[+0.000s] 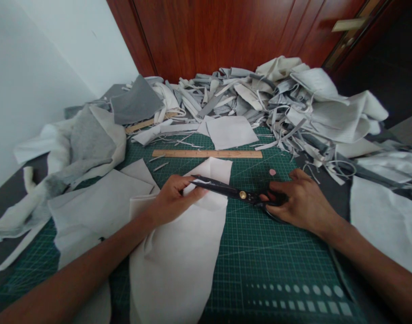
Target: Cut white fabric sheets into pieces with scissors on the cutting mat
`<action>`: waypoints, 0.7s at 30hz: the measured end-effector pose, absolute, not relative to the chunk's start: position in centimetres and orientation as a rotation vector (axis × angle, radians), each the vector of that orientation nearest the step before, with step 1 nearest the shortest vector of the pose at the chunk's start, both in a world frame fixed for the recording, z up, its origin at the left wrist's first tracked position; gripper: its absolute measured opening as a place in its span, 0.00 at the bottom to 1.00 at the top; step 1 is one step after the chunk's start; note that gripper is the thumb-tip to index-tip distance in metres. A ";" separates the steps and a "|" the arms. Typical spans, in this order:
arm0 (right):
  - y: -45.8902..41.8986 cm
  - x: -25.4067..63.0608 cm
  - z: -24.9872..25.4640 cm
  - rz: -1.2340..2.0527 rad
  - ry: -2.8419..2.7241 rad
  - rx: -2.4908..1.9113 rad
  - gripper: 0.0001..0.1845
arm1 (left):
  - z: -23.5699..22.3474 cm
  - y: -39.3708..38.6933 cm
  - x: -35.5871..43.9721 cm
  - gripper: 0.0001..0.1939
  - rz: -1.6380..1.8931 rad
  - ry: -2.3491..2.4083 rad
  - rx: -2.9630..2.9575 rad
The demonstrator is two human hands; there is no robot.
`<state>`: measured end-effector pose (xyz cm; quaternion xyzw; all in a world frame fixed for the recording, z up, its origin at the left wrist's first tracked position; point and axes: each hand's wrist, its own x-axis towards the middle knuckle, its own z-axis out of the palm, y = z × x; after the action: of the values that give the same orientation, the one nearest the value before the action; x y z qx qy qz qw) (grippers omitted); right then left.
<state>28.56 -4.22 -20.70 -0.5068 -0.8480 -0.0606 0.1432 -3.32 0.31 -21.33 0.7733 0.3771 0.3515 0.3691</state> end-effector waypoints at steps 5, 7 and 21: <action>-4.3 28.6 -20.9 -0.205 -2.447 -1.456 0.17 | -21.3 0.3 -3.3 0.15 0.905 0.971 1.972; -4.3 28.5 -21.0 -0.197 -2.450 -1.477 0.17 | -21.2 0.2 -3.2 0.14 0.918 0.961 1.966; -4.3 28.5 -21.2 -0.183 -2.399 -1.464 0.19 | -21.4 0.5 -3.4 0.19 0.875 0.905 1.942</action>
<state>28.51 -4.34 -21.18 -0.5130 -0.8405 -0.0642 0.1619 -3.44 0.46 -21.39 0.7683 0.3582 0.3462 0.4020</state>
